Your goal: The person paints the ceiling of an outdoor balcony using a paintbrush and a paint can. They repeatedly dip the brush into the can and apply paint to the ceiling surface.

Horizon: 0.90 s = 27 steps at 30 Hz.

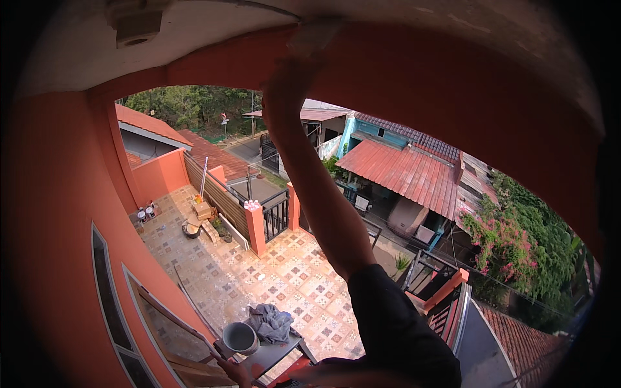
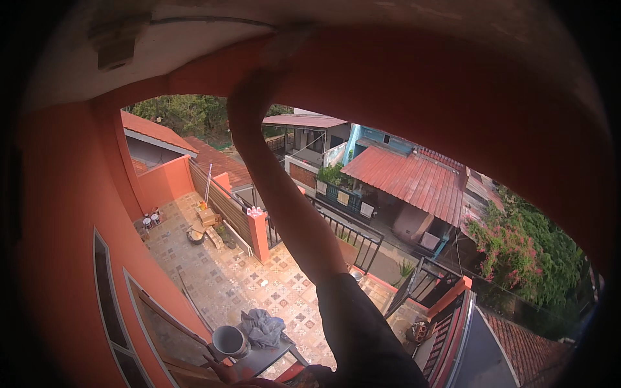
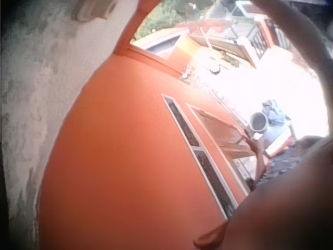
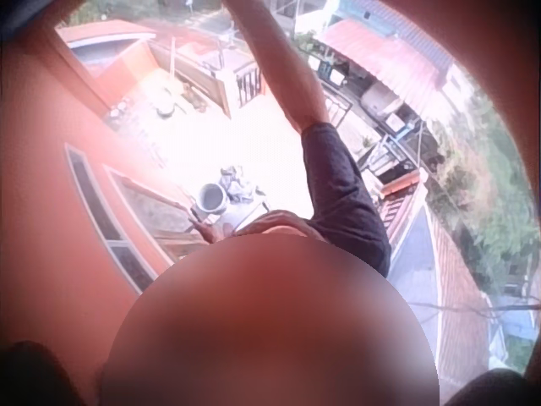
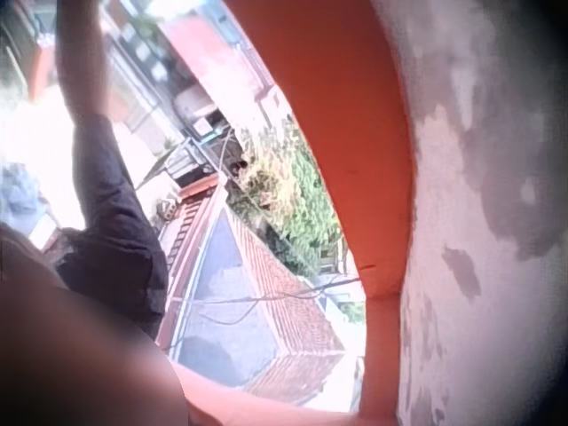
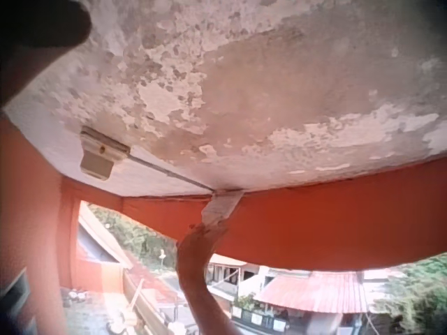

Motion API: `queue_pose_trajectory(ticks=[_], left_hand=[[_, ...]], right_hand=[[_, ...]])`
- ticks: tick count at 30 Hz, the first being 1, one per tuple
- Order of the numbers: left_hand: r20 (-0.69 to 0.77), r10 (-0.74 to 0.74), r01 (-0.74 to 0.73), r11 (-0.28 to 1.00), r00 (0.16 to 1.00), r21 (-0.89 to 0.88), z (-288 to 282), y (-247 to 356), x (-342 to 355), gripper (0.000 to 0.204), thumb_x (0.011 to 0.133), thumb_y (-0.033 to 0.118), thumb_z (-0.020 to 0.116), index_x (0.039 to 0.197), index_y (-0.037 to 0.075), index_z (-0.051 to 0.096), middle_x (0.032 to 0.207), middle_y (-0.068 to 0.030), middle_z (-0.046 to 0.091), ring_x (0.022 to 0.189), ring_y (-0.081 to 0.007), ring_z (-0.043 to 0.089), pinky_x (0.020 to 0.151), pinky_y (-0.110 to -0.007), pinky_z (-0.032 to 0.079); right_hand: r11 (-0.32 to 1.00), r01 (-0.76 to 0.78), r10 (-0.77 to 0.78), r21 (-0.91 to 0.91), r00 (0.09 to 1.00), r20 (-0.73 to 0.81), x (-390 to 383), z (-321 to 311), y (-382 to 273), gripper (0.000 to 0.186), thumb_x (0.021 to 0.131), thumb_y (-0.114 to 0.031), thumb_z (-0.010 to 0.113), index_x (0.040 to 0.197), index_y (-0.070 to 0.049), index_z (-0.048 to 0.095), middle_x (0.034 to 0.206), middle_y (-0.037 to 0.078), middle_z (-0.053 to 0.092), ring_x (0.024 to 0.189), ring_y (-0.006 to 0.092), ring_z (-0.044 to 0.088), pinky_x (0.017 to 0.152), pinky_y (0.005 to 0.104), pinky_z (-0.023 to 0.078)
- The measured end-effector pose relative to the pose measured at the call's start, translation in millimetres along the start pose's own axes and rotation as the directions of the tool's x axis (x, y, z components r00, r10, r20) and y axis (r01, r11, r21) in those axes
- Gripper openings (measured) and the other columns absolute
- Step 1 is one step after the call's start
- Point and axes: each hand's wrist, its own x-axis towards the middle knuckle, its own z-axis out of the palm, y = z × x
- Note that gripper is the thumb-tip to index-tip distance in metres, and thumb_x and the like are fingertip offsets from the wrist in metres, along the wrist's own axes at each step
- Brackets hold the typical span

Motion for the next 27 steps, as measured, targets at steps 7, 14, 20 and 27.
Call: queue_pose_trajectory(ticks=[7,14,20,27], left_hand=[[0.028,0.038,-0.041,0.992,0.999,0.12,-11,7,2,0.095,0.084,-0.009,0.051,0.161,0.014,0.001,0.151,-0.03,0.036,0.122,-0.0439,0.055,0.101,-0.049,0.045],[0.034,0.052,-0.058,0.978,0.998,0.201,-14,15,0,0.088,0.086,-0.004,0.052,0.16,0.008,0.005,0.143,-0.0334,0.041,0.127,-0.0474,0.049,0.104,-0.052,0.041],[0.039,0.094,-0.1,0.97,0.995,0.223,-14,12,2,0.087,0.086,0.0,0.054,0.159,0.005,0.007,0.143,-0.0344,0.042,0.127,-0.0491,0.047,0.107,-0.052,0.037],[0.052,0.133,-0.142,0.954,0.99,0.264,-16,14,-1,0.087,0.086,-0.001,0.054,0.159,0.004,0.006,0.143,-0.0345,0.041,0.128,-0.048,0.048,0.107,-0.05,0.039]], right_hand=[[0.93,-0.356,0.366,0.088,0.915,-0.169,-21,44,-78,0.032,0.103,-0.01,0.038,0.135,-0.008,0.034,0.093,0.013,0.056,0.08,0.0226,0.057,0.075,0.0398,0.047],[0.795,-0.439,0.538,0.417,0.829,-0.153,-3,39,-125,0.046,0.095,0.003,0.037,0.14,-0.003,0.027,0.105,0.027,0.052,0.09,0.0398,0.058,0.078,0.0397,0.043],[0.799,-0.401,0.517,0.447,0.838,-0.173,2,47,-115,0.048,0.094,0.005,0.037,0.139,-0.004,0.026,0.095,0.029,0.052,0.08,0.0423,0.057,0.071,0.039,0.043],[0.862,-0.362,0.47,0.355,0.831,-0.295,14,42,-113,0.047,0.096,0.003,0.038,0.14,-0.004,0.025,0.085,0.027,0.053,0.075,0.0432,0.056,0.071,0.0456,0.044]])
